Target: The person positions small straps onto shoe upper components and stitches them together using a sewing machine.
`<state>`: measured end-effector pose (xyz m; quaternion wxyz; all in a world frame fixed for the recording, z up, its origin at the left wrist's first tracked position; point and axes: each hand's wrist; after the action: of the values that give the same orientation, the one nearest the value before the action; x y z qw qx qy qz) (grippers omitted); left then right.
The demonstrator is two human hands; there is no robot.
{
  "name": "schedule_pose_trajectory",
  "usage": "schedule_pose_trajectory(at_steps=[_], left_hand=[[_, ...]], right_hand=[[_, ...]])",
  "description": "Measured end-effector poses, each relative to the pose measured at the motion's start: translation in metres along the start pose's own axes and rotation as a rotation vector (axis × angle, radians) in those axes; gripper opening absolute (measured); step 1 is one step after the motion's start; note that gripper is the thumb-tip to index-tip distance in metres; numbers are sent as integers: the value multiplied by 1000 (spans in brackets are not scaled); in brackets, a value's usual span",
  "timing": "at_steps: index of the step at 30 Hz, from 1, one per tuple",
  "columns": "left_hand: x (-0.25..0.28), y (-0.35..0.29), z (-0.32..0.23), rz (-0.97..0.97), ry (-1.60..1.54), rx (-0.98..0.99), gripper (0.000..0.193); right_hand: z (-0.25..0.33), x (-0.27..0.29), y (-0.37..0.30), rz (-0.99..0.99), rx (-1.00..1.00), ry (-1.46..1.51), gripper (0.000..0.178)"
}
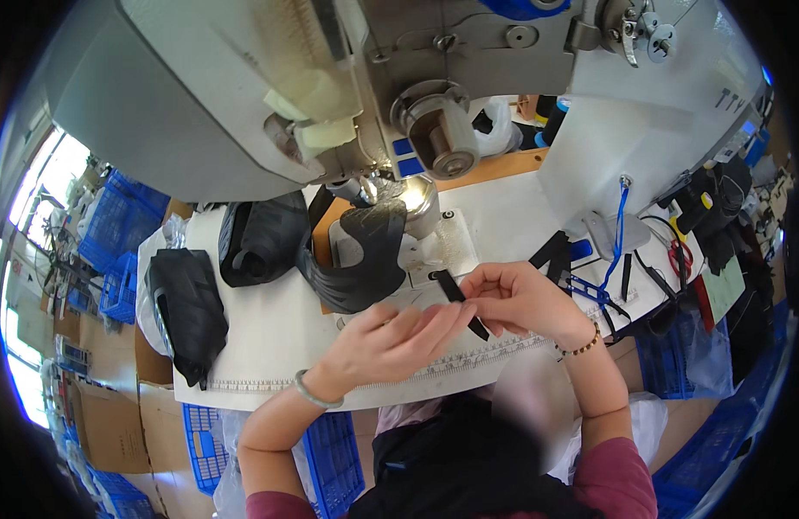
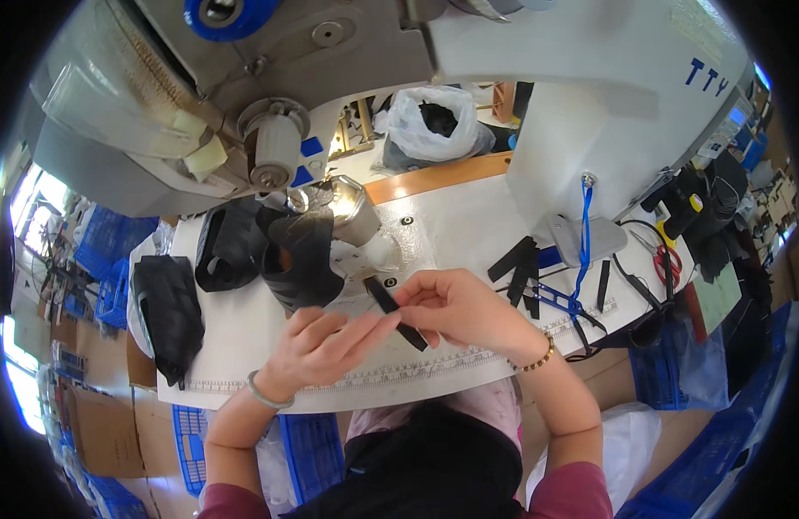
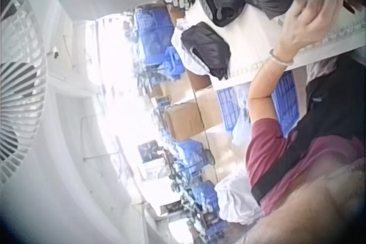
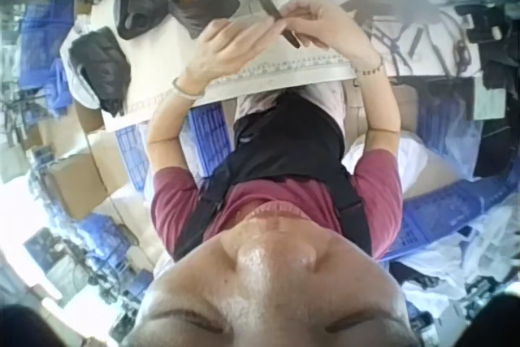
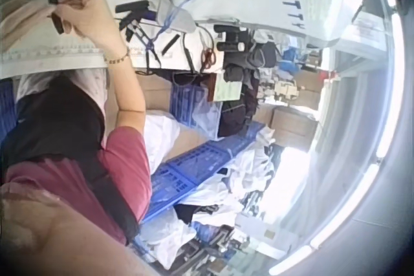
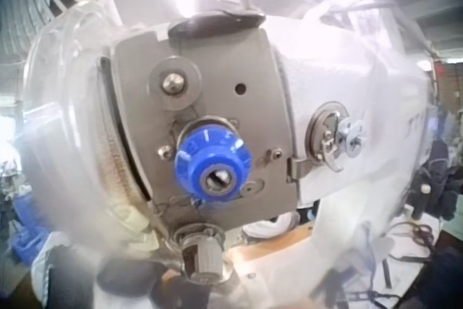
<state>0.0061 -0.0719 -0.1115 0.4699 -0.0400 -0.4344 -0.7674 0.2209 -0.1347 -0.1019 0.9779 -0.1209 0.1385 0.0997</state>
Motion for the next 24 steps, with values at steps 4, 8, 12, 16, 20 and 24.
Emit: schedule_pose_trajectory(at_steps=[4,8,12,16,20,24], left_hand=[[-12,8,6,-23,-293,146,43],[-13,10,-5,4,-531,472,34],[-2,21,-15,83,-892,876,25],[-9,16,-23,-7,-995,936,28],[-7,18,-23,-19,-972,952,27],[-12,13,-23,-29,-891,963,24]], right_hand=[[7,-13,-12,-13,49,14,17],[1,-20,-11,-77,143,156,8],[-16,-20,-7,-58,247,165,12],[-29,-30,-2,-129,434,216,11],[-34,-35,3,-163,531,181,11],[-34,-39,7,-161,530,224,11]])
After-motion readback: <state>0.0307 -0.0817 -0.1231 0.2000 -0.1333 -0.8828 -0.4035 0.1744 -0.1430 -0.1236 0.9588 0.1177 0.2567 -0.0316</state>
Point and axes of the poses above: each hand's wrist, its own y-axis towards the middle knuckle, its own x-axis out of the back of the hand, z = x × y, and after that the axes turned 11 degrees about y, right-handed
